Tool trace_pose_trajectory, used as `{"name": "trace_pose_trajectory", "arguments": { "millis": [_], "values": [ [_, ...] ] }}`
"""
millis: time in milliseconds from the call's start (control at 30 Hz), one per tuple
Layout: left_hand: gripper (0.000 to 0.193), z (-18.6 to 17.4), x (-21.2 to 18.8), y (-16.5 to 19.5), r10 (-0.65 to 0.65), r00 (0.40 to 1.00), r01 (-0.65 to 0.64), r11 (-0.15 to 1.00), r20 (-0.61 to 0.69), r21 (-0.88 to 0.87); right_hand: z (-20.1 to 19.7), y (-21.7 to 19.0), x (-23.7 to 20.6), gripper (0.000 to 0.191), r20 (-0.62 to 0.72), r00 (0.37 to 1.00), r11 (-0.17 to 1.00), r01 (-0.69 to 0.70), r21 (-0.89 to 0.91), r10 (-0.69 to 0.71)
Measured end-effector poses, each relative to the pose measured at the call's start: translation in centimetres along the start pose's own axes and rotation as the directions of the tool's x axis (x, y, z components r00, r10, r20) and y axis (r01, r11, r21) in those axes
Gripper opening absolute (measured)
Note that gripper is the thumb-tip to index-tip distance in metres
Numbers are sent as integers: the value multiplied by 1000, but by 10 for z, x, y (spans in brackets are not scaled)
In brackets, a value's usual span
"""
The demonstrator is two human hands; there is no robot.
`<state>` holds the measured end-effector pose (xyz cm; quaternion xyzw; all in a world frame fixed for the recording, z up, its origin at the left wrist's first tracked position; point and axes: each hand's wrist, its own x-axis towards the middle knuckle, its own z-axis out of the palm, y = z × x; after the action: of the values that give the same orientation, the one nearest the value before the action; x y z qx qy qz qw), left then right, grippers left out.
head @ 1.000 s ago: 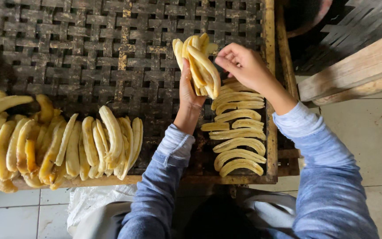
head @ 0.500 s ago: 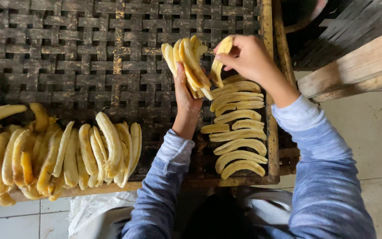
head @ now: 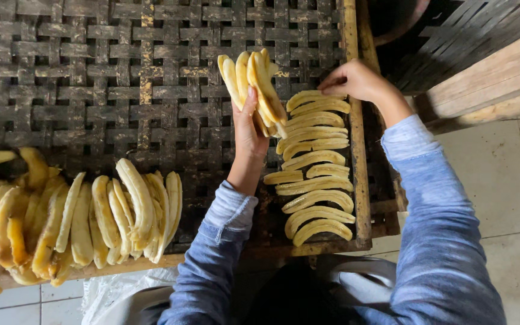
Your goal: The person sits on the floor in front of a woven bamboo drying tray and arranges peeled banana halves one at a time, picking them from a pile on the left side of the tray and placing them in neat rows on the empty right side, turning some pieces over by hand as they are laid out.
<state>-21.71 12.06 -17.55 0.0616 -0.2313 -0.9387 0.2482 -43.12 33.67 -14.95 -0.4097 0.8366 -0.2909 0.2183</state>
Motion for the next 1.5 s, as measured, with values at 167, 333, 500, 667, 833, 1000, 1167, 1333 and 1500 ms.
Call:
{"name": "trace_pose_trajectory", "arguments": {
  "millis": [167,333,500,667,833,1000,1167,1333,1500],
  "values": [
    [59,1,0,-9,-3,999,3,1000,-50,-6,24,-82,0,22,-348,936,985,101,142,-46],
    [63,0,-1,-7,62,997,-61,998,-46,29,50,-169,-1,28,-244,964,988,129,87,-105],
    [68,-1,1,2,150,985,-138,981,-87,135,46,-208,1,30,-259,948,971,216,101,-184],
    [66,-2,3,3,24,995,-25,1000,-101,-5,40,-225,-8,25,-208,978,988,-6,-153,-27],
    [56,-4,1,4,-94,993,83,986,-77,-144,-9,-180,8,24,-169,944,905,321,280,-283],
    [55,2,0,12,-107,990,92,983,-93,-156,-22,-77,55,20,63,996,991,-58,-124,66],
    [56,10,-2,16,-68,997,62,992,-48,-109,10,-11,64,24,103,993,980,-29,-197,50],
    [59,12,-2,13,-49,996,47,998,-76,-30,5,-25,47,28,56,991,972,130,-195,-121],
    [58,14,-4,11,18,998,-15,999,-68,43,22,-115,27,17,-252,966,981,109,161,-66]
  ]
}}
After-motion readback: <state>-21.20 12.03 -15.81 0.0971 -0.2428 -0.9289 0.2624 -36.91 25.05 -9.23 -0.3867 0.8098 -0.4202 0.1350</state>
